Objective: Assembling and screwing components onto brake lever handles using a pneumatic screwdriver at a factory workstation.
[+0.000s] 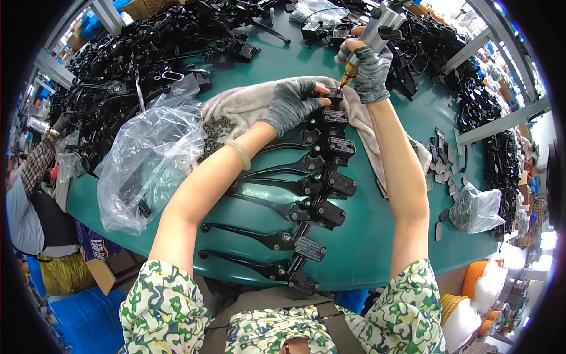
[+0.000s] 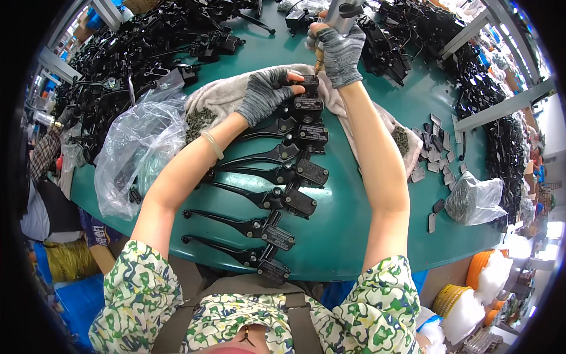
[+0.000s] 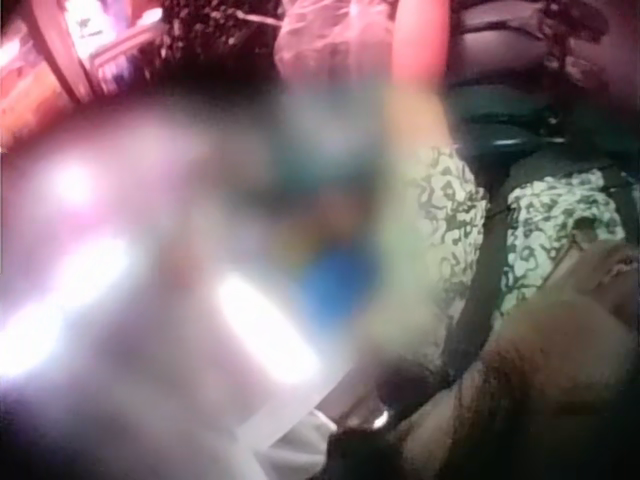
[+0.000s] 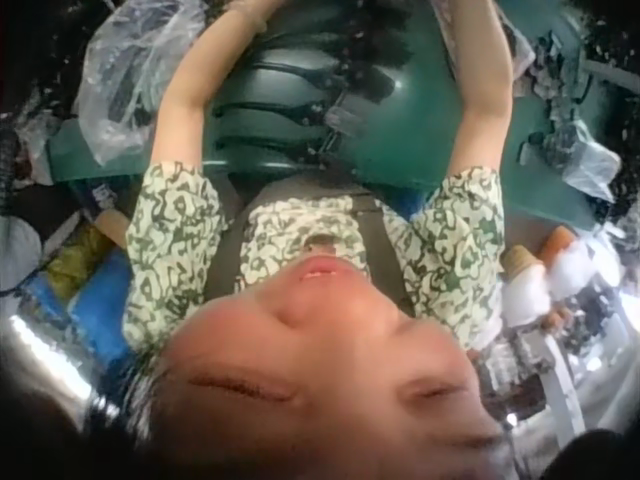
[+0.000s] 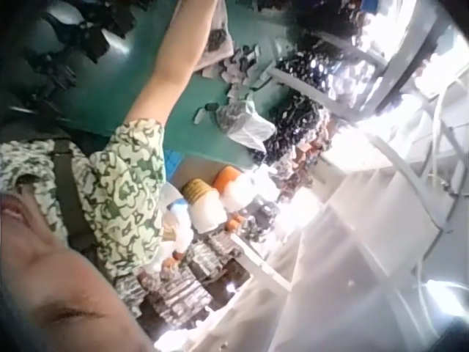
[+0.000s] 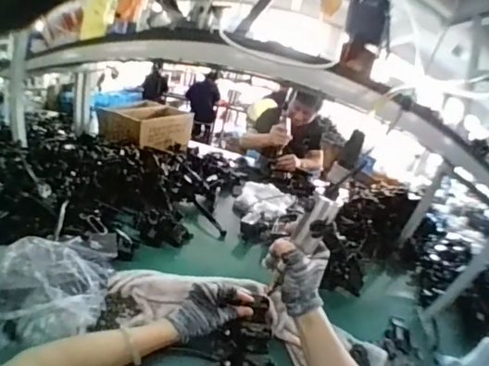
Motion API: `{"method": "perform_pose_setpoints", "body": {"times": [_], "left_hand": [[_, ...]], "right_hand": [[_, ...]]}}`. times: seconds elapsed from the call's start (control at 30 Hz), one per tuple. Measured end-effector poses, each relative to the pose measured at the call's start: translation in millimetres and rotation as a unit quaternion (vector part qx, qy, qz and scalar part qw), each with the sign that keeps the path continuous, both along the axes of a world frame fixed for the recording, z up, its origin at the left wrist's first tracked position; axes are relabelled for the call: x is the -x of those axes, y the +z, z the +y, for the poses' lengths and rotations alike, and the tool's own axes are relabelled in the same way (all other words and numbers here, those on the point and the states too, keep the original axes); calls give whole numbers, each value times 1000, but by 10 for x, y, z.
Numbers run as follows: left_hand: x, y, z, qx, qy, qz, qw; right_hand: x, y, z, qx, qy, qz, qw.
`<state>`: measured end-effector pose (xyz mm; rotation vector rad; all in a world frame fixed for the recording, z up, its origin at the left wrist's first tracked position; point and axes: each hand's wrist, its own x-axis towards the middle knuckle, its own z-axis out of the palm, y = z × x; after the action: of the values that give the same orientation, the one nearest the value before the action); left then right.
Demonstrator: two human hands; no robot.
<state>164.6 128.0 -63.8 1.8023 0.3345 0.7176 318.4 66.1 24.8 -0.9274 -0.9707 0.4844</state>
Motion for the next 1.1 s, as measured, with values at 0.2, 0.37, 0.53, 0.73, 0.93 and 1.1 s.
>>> {"method": "perform_pose_setpoints", "body": {"times": [0.2, 0.37, 0.53, 0.73, 0.93, 1.1], "left_hand": [[25, 2, -21, -1, -4, -10, 1000], [38, -4, -63, 18, -2, -16, 1000], [-3, 34, -33, -4, 13, -22, 1000], [5, 14, -15, -7, 10, -9, 1000], [15, 87, -19, -13, 21, 44, 999], [18, 113, -32, -25, 5, -16, 1000]], "right_hand": [[10, 3, -13, 8, 31, 20, 999], [32, -38, -42, 14, 11, 5, 1000], [124, 150, -88, -31, 37, 21, 999], [427, 175, -97, -37, 42, 34, 998], [421, 53, 7, -50, 60, 21, 997], [376, 71, -18, 16, 49, 20, 998]]}}
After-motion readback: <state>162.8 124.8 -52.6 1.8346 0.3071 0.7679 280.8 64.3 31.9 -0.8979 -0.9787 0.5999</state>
